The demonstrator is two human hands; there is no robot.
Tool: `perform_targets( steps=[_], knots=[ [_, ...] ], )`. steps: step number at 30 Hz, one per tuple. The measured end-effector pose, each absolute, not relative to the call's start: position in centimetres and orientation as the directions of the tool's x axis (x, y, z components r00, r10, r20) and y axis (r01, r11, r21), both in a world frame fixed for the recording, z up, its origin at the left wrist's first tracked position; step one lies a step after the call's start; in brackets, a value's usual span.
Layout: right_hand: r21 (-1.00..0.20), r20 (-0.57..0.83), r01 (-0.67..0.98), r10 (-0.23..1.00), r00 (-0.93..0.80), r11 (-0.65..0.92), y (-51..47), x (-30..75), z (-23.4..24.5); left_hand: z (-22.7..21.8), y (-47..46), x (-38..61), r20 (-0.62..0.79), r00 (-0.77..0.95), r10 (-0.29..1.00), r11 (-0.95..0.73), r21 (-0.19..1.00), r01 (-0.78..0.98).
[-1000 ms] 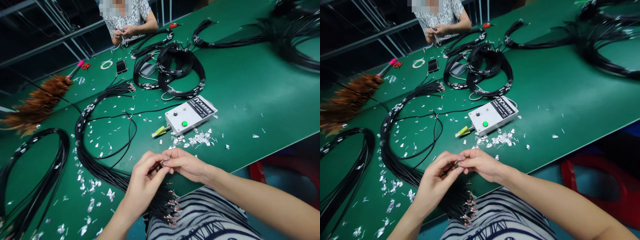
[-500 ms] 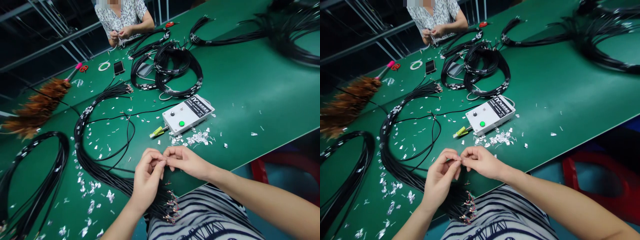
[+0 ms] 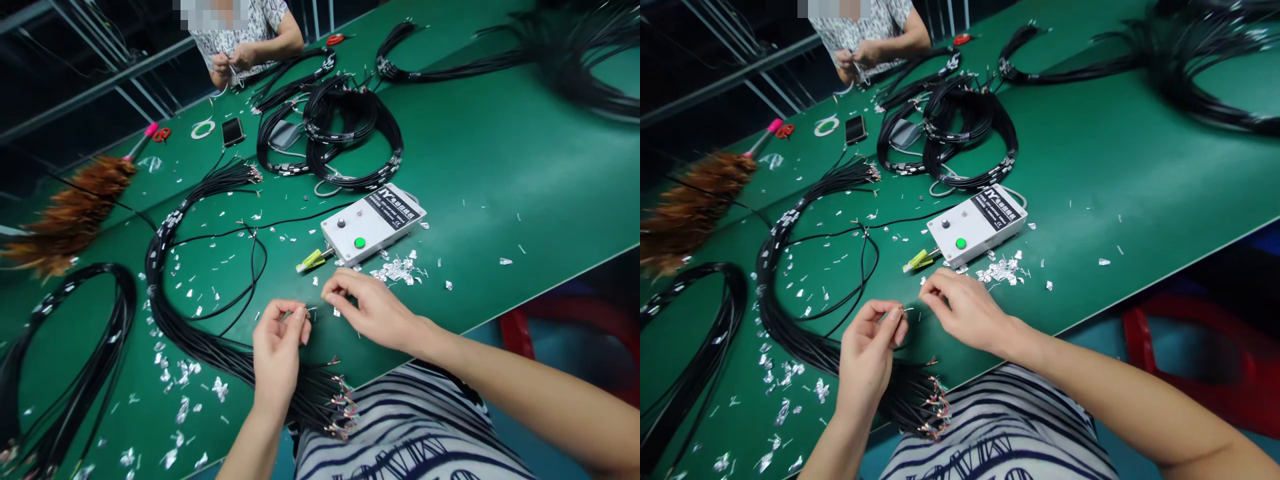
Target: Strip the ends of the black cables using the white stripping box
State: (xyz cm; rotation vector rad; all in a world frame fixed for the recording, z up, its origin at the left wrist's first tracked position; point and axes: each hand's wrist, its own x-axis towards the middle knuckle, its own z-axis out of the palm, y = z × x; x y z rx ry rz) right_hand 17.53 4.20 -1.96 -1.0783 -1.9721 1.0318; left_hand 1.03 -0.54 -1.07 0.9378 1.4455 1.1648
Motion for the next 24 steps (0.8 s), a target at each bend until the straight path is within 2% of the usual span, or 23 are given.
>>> perform_targets(
  steps=[2,5,7,9,11,13,15,16,18,21,24],
  knots=[
    [-0.801,0.256,0.395,0.854,-0.452,0.450,4.3,17.6,-2.2,-1.0,-0.2,0.6,-0.269,-0.166,0.949,0.256,0.962,-0.096],
    [-0.646,0.369,0.432,0.753,-0.545,0.630,4.3,17.4,-2.3,-0.9,0.1,0.3,-0.301,-0.117,0.946,0.289,0.951,-0.115],
    [-0.553,0.397,0.437,0.685,-0.611,0.710,4.4,17.1,-2.0,-0.8,0.0,0.3,-0.313,-0.073,0.947,0.308,0.948,-0.077],
    [-0.501,0.401,0.433,0.645,-0.651,0.749,4.5,16.8,-1.7,-0.7,-0.4,0.2,-0.288,-0.058,0.956,0.291,0.956,0.040],
    [-0.501,0.393,0.434,0.644,-0.657,0.748,4.6,16.7,-1.5,-0.6,-0.8,0.3,-0.153,-0.073,0.985,0.167,0.955,0.245],
    [-0.542,0.373,0.436,0.671,-0.641,0.718,4.6,16.7,-1.4,-0.7,-1.1,0.4,0.054,-0.062,0.997,-0.022,0.901,0.433],
    [-0.588,0.344,0.441,0.704,-0.622,0.677,4.6,16.8,-1.5,-0.8,-0.9,0.5,0.153,-0.048,0.987,-0.110,0.864,0.491],
    [-0.596,0.336,0.453,0.718,-0.609,0.663,4.6,16.9,-1.6,-0.9,-0.7,0.4,0.126,-0.065,0.990,-0.083,0.884,0.460],
    [-0.555,0.348,0.507,0.737,-0.579,0.660,4.6,17.1,-1.8,-1.0,0.0,0.3,-0.031,-0.113,0.993,0.065,0.950,0.307],
    [-0.386,0.403,0.600,0.713,-0.574,0.701,5.0,17.0,-1.8,-1.1,1.1,-0.2,-0.233,-0.111,0.966,0.241,0.968,0.064],
    [-0.231,0.427,0.602,0.636,-0.643,0.764,5.4,16.4,-1.4,-1.1,1.6,-0.6,-0.282,-0.065,0.957,0.283,0.959,0.012]
  ],
)
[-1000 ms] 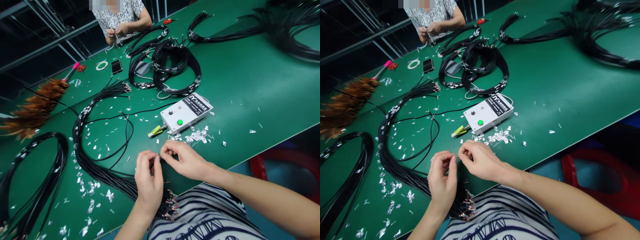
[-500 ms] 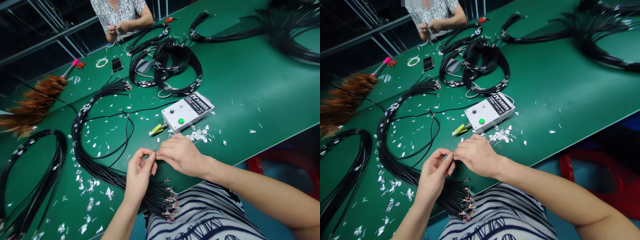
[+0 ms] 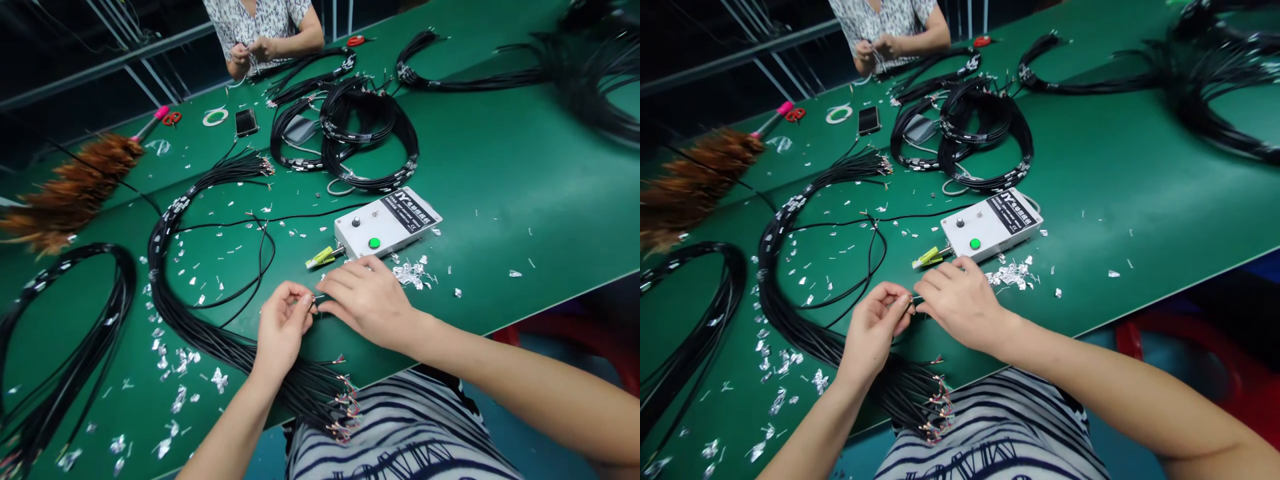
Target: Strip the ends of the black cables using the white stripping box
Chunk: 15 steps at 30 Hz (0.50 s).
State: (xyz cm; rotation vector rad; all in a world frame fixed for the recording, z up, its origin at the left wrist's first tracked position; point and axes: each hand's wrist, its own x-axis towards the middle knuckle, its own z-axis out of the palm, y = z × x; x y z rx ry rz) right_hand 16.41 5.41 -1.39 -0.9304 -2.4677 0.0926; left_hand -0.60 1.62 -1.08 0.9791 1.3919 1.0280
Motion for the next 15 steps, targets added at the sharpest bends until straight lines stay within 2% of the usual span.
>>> perform_targets(
  steps=[2,5,7,9,11,15],
  knots=[
    [-0.171,0.436,0.564,0.575,-0.693,0.808,5.7,15.9,-1.2,-1.1,1.6,-0.6,-0.258,-0.049,0.965,0.262,0.961,0.087],
    [-0.159,0.433,0.526,0.538,-0.724,0.836,6.1,15.7,-1.3,-1.1,1.4,-0.5,-0.037,-0.047,0.998,0.051,0.936,0.349],
    [-0.176,0.423,0.529,0.549,-0.721,0.830,6.6,15.9,-1.4,-1.3,1.5,-0.5,0.081,-0.024,0.996,-0.062,0.894,0.445],
    [-0.178,0.405,0.548,0.568,-0.717,0.818,7.4,16.2,-1.5,-1.7,2.1,-0.8,0.037,-0.050,0.998,-0.015,0.919,0.393],
    [-0.143,0.382,0.599,0.602,-0.701,0.788,8.5,16.5,-1.5,-2.0,2.9,-1.2,-0.071,-0.108,0.992,0.097,0.962,0.255],
    [0.015,0.320,0.679,0.640,-0.699,0.734,10.4,16.5,-1.7,-2.4,4.7,-1.8,-0.171,-0.167,0.971,0.184,0.981,0.061]
  ],
)
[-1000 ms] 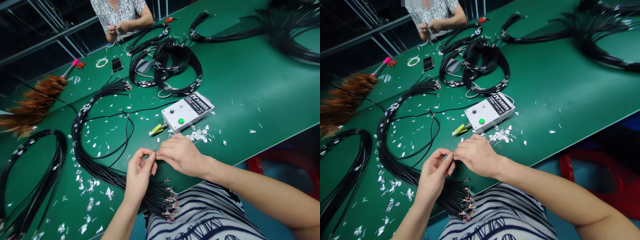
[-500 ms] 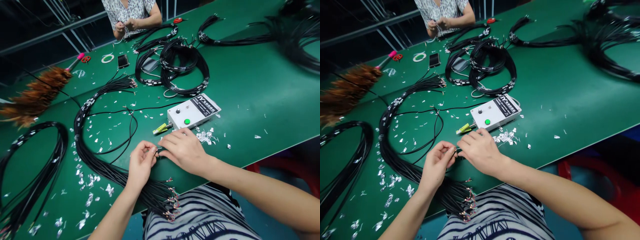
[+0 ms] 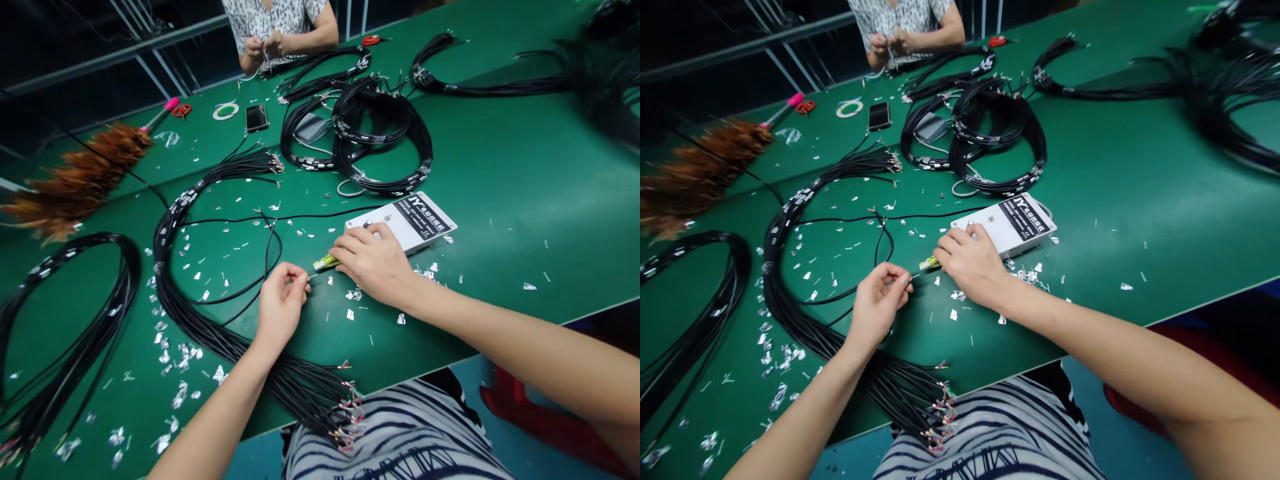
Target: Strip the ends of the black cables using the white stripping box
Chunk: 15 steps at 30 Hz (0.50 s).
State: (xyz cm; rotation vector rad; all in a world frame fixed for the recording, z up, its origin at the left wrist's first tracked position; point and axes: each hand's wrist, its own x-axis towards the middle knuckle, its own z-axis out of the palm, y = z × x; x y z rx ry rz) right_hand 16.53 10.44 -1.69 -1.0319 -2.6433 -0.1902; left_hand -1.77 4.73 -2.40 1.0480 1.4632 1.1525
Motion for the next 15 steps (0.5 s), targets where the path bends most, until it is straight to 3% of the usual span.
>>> perform_targets(
  steps=[5,15],
  knots=[
    [0.107,0.280,0.654,0.609,-0.742,0.749,11.3,16.0,-2.1,-2.6,5.9,-1.7,-0.221,-0.169,0.961,0.225,0.974,0.008],
    [0.047,0.188,0.630,0.612,-0.768,0.776,12.5,15.4,-1.4,-3.4,6.9,-1.4,-0.252,-0.169,0.953,0.253,0.967,-0.013]
  ],
)
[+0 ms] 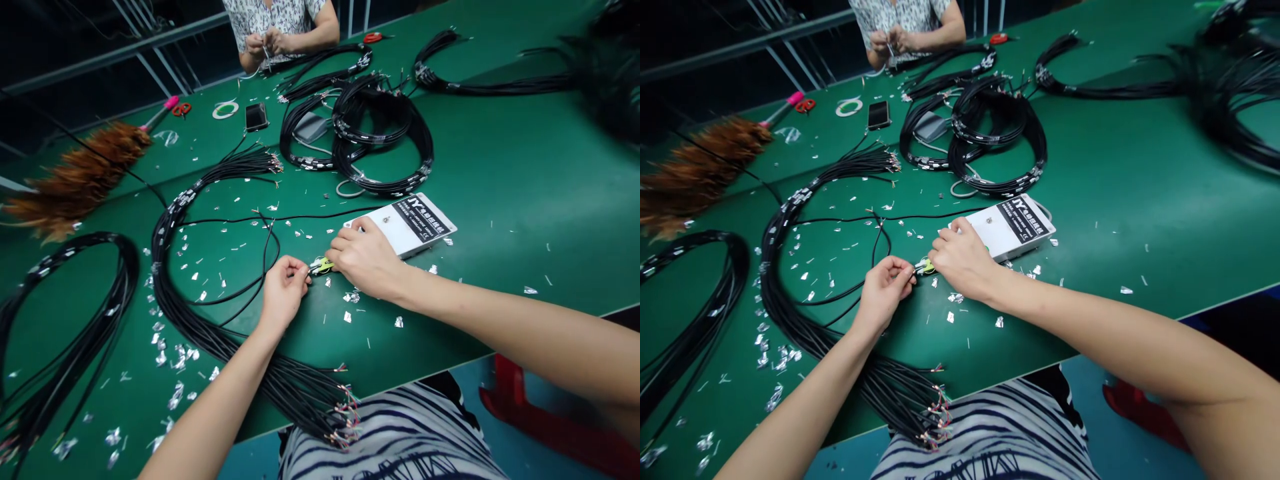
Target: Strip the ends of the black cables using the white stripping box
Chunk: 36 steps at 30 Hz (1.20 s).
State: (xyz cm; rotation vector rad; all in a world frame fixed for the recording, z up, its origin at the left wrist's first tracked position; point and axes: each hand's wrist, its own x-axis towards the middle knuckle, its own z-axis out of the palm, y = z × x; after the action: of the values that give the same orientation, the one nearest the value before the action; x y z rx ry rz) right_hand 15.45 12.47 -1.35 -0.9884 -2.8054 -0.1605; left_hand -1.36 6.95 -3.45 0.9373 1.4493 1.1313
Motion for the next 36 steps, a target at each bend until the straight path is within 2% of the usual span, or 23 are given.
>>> perform_targets(
  steps=[12,15,17,20,22,24,31,33,36],
  knots=[
    [0.106,0.165,0.641,0.622,-0.765,0.760,12.2,15.3,-1.1,-3.5,7.3,-1.1,-0.278,-0.170,0.946,0.284,0.959,0.013],
    [0.053,0.201,0.638,0.617,-0.761,0.768,12.0,16.0,-0.5,-3.5,7.3,-1.1,-0.279,-0.168,0.946,0.286,0.958,0.022],
    [-0.027,0.301,0.634,0.611,-0.732,0.773,11.6,17.5,-0.1,-3.4,7.3,-1.1,-0.277,-0.167,0.946,0.285,0.958,0.022],
    [-0.219,0.535,0.652,0.648,-0.542,0.726,10.3,20.6,0.1,-3.4,7.4,-1.2,-0.274,-0.167,0.947,0.280,0.960,0.013],
    [-0.320,0.621,0.656,0.674,-0.400,0.684,9.0,22.3,-0.4,-3.5,7.4,-1.3,-0.274,-0.166,0.947,0.278,0.960,0.003],
    [-0.329,0.618,0.651,0.677,-0.399,0.684,7.8,23.3,-1.3,-3.5,7.4,-1.3,-0.274,-0.164,0.947,0.277,0.961,-0.005],
    [-0.200,0.662,0.715,0.631,-0.405,0.670,7.1,23.1,-3.5,-3.4,7.2,-1.6,-0.269,-0.199,0.942,0.274,0.962,-0.002],
    [-0.210,0.668,0.705,0.626,-0.402,0.677,7.4,23.1,-3.4,-3.2,6.9,-1.8,-0.264,-0.221,0.939,0.271,0.963,-0.001],
    [-0.288,0.671,0.657,0.636,-0.381,0.697,6.8,22.9,-3.0,-2.7,6.6,-2.4,-0.251,-0.265,0.931,0.259,0.966,-0.005]
  ],
)
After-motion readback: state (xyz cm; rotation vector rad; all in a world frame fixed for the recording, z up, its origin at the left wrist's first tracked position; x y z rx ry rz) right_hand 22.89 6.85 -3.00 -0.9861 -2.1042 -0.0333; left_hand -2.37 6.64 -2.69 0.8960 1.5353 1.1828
